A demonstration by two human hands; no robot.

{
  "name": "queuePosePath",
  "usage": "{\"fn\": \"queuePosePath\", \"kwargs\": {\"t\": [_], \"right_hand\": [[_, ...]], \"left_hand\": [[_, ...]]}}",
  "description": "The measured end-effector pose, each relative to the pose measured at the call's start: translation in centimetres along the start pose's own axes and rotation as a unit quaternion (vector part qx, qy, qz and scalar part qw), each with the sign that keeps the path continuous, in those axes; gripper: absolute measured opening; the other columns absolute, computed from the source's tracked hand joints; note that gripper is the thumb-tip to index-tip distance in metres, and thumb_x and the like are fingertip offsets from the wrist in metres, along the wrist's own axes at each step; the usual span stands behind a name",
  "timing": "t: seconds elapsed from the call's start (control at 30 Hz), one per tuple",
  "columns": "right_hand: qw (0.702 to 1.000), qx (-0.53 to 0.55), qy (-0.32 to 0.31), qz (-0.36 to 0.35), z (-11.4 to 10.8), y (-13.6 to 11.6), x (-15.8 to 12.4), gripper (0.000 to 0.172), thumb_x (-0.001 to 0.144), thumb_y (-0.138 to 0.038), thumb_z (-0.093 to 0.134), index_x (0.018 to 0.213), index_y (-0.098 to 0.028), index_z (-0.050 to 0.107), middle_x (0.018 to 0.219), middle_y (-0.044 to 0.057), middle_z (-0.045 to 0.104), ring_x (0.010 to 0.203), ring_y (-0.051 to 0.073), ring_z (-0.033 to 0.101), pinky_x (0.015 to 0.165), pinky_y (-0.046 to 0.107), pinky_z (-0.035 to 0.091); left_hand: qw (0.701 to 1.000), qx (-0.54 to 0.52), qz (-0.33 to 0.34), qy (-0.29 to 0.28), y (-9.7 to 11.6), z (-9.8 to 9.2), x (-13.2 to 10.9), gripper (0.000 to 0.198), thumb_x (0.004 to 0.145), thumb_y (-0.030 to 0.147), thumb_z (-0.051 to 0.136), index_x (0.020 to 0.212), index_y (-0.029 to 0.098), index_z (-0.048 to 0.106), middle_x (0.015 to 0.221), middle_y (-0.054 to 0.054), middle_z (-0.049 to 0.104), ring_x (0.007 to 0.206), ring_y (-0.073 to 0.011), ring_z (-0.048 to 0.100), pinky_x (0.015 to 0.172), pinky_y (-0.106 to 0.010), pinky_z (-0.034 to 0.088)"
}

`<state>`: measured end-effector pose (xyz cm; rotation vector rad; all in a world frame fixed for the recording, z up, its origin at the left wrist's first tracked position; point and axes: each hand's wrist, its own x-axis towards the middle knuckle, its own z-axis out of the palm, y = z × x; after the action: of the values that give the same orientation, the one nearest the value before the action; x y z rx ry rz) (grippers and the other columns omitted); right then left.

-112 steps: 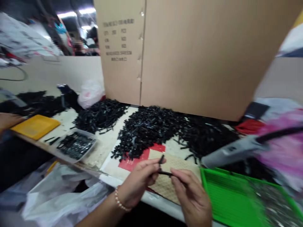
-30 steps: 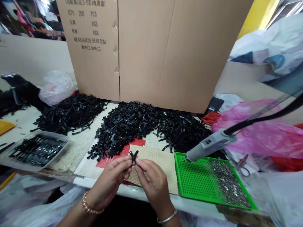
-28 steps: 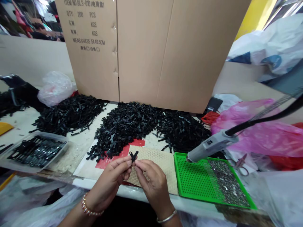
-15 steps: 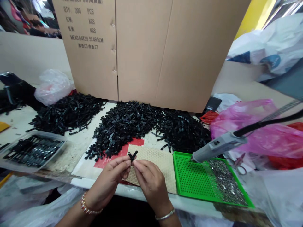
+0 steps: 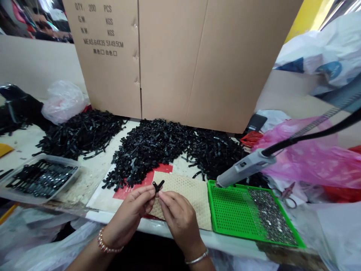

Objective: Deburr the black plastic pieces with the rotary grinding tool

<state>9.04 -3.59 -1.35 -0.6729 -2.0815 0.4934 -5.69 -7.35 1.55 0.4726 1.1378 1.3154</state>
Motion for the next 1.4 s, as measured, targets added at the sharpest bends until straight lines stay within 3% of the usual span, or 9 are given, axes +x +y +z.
{"fn": "queuePosePath", "kwargs": {"t": [0.47,0.53,0.63,0.8,0.87,1.0,1.13,1.27,1.4], "right_hand": [[0.999,-0.035,-0.022,-0.021,0.3,0.1,-0.4,0.035,0.095,-0.008,0.048,0.126,-0.021,0.054,0.105,0.009,0.063,0.098,0.019,0.06,0.083,0.033,0.053],[0.999,-0.034,-0.033,-0.013,0.3,-0.2,-0.5,0.035,0.095,-0.009,0.046,0.127,-0.021,0.054,0.106,0.009,0.063,0.098,0.02,0.06,0.083,0.033,0.053],[0.998,0.012,-0.054,0.011,-0.3,-0.3,0.5,0.029,0.096,-0.016,0.05,0.124,-0.022,0.057,0.109,0.007,0.062,0.101,0.019,0.059,0.086,0.032,0.053],[0.998,0.005,-0.023,0.064,-1.1,3.1,5.1,0.019,0.095,-0.02,0.052,0.11,-0.02,0.062,0.107,0.007,0.063,0.1,0.02,0.059,0.09,0.034,0.048],[0.99,-0.039,-0.074,0.109,-0.4,5.3,7.1,0.015,0.092,-0.018,0.056,0.104,-0.018,0.063,0.099,0.006,0.063,0.09,0.018,0.06,0.082,0.03,0.049],[0.947,-0.166,-0.218,0.167,2.4,8.4,9.6,0.014,0.084,-0.02,0.067,0.097,-0.016,0.064,0.089,0.004,0.063,0.076,0.016,0.059,0.069,0.024,0.045],[0.937,-0.207,-0.229,0.164,4.1,8.8,10.4,0.009,0.084,-0.014,0.064,0.092,-0.015,0.065,0.091,0.007,0.062,0.079,0.019,0.059,0.069,0.025,0.042],[0.936,-0.21,-0.229,0.168,2.9,8.6,11.1,0.012,0.086,-0.011,0.057,0.083,-0.017,0.067,0.085,0.006,0.064,0.08,0.019,0.06,0.068,0.025,0.041],[0.954,-0.155,-0.2,0.162,0.4,9.1,11.3,0.012,0.085,-0.013,0.058,0.088,-0.019,0.067,0.082,0.001,0.066,0.076,0.017,0.061,0.067,0.025,0.043]], "left_hand": [[0.999,0.043,0.003,-0.009,-0.7,-0.2,-0.2,0.034,0.071,0.046,0.072,0.076,0.014,0.061,0.055,0.007,0.035,0.05,-0.0057,0.026,0.047,-0.019,0.019],[0.999,0.032,0.006,0.007,-1.2,-0.3,0.1,0.035,0.07,0.047,0.073,0.078,0.014,0.063,0.056,0.007,0.038,0.05,-0.0056,0.027,0.047,-0.019,0.02],[0.998,0.03,0.032,0.038,-1.3,-0.8,0.8,0.033,0.072,0.046,0.072,0.082,0.015,0.067,0.069,0.001,0.056,0.06,-0.0077,0.043,0.055,-0.018,0.032],[0.991,0.053,0.089,0.079,0.2,-2.0,1.7,0.034,0.07,0.048,0.073,0.08,0.015,0.07,0.075,-0.003,0.065,0.072,-0.0131,0.054,0.069,-0.022,0.042],[0.99,0.061,0.097,0.079,0.6,-2.4,1.6,0.034,0.07,0.047,0.074,0.081,0.015,0.07,0.074,-0.002,0.065,0.071,-0.0136,0.055,0.07,-0.023,0.043],[0.99,0.096,0.091,0.054,0.4,-3.0,1.1,0.035,0.072,0.047,0.072,0.084,0.014,0.071,0.076,-0.004,0.066,0.076,-0.0163,0.056,0.073,-0.024,0.044],[0.99,0.11,0.081,0.034,0.1,-3.7,0.9,0.035,0.072,0.048,0.071,0.079,0.014,0.071,0.077,-0.006,0.067,0.076,-0.0169,0.056,0.073,-0.024,0.043],[0.992,0.099,0.072,0.038,0.3,-4.5,1.3,0.034,0.072,0.047,0.072,0.078,0.014,0.072,0.078,-0.006,0.068,0.077,-0.017,0.057,0.073,-0.023,0.044],[0.994,0.07,0.057,0.056,0.6,-4.9,1.7,0.033,0.069,0.044,0.075,0.082,0.015,0.073,0.086,-0.006,0.07,0.081,-0.0168,0.06,0.076,-0.024,0.045]]}}
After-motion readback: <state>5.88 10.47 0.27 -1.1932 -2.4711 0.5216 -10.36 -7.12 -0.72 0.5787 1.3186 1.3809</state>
